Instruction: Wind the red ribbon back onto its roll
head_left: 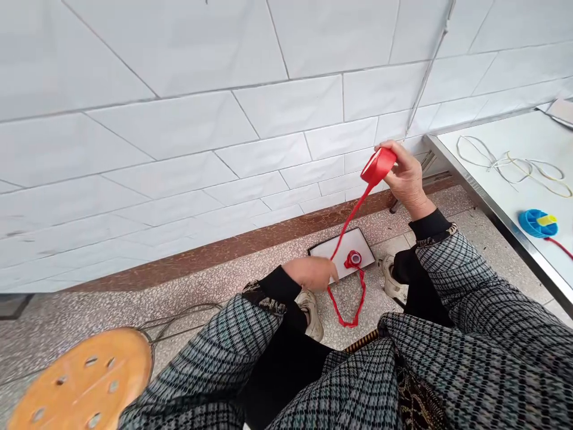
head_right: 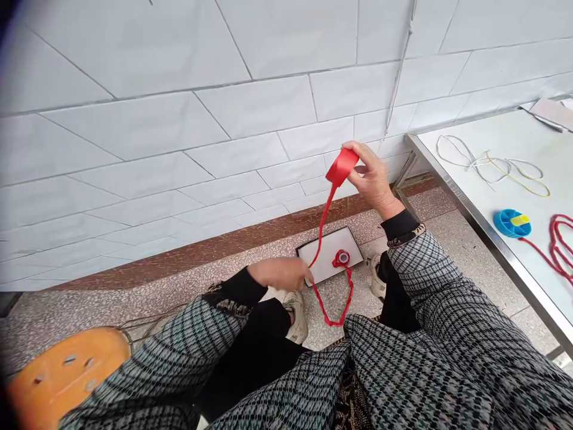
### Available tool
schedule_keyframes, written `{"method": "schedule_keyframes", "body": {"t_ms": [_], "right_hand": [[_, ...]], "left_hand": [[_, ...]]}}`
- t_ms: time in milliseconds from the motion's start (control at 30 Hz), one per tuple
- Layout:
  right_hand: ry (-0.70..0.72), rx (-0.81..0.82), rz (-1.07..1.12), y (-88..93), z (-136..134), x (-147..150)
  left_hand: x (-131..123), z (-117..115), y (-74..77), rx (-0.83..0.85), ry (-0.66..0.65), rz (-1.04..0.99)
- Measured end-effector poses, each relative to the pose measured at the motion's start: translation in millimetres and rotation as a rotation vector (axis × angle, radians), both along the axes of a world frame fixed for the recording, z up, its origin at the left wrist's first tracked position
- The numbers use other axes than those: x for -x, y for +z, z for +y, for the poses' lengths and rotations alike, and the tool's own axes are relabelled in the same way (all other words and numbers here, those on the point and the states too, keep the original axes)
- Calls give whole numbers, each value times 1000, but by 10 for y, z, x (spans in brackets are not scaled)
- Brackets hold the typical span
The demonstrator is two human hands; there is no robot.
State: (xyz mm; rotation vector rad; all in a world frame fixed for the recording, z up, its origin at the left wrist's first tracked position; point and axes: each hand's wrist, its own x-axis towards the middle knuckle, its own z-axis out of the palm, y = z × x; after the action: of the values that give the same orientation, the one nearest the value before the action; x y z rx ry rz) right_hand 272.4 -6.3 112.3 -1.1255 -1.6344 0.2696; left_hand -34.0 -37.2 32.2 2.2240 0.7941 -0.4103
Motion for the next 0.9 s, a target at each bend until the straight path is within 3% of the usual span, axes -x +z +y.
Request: {"method": "schedule_keyframes", "body": {"t_ms": [33, 100, 167, 267, 333, 433, 533, 700, 900], "right_hand": [[22, -9, -35, 19, -21, 46], [59, -25, -128, 49, -62, 146], [90, -46, -229, 57, -88, 241], [130, -95, -348, 9, -75, 326], [144, -141, -403, -54, -34, 332], [130, -202, -469, -150, 30, 296], [91, -216, -543, -214, 60, 259], [35, -224, -649, -278, 65, 242], [63, -201, -700, -356, 90, 279]], "left_hand": [[-72, 75, 48, -60, 83, -51], [-210, 240, 142, -231, 448, -384], [-332, 370, 219, -156, 713, -745], [-489, 393, 288, 346, 712, -1105], [-572, 311, 307, 647, 672, -1218], [-638, 166, 315, 864, 668, -1264], [-640, 83, 317, 901, 701, -1270], [-603, 63, 333, 823, 743, -1346], [-566, 74, 353, 752, 801, -1390]]}}
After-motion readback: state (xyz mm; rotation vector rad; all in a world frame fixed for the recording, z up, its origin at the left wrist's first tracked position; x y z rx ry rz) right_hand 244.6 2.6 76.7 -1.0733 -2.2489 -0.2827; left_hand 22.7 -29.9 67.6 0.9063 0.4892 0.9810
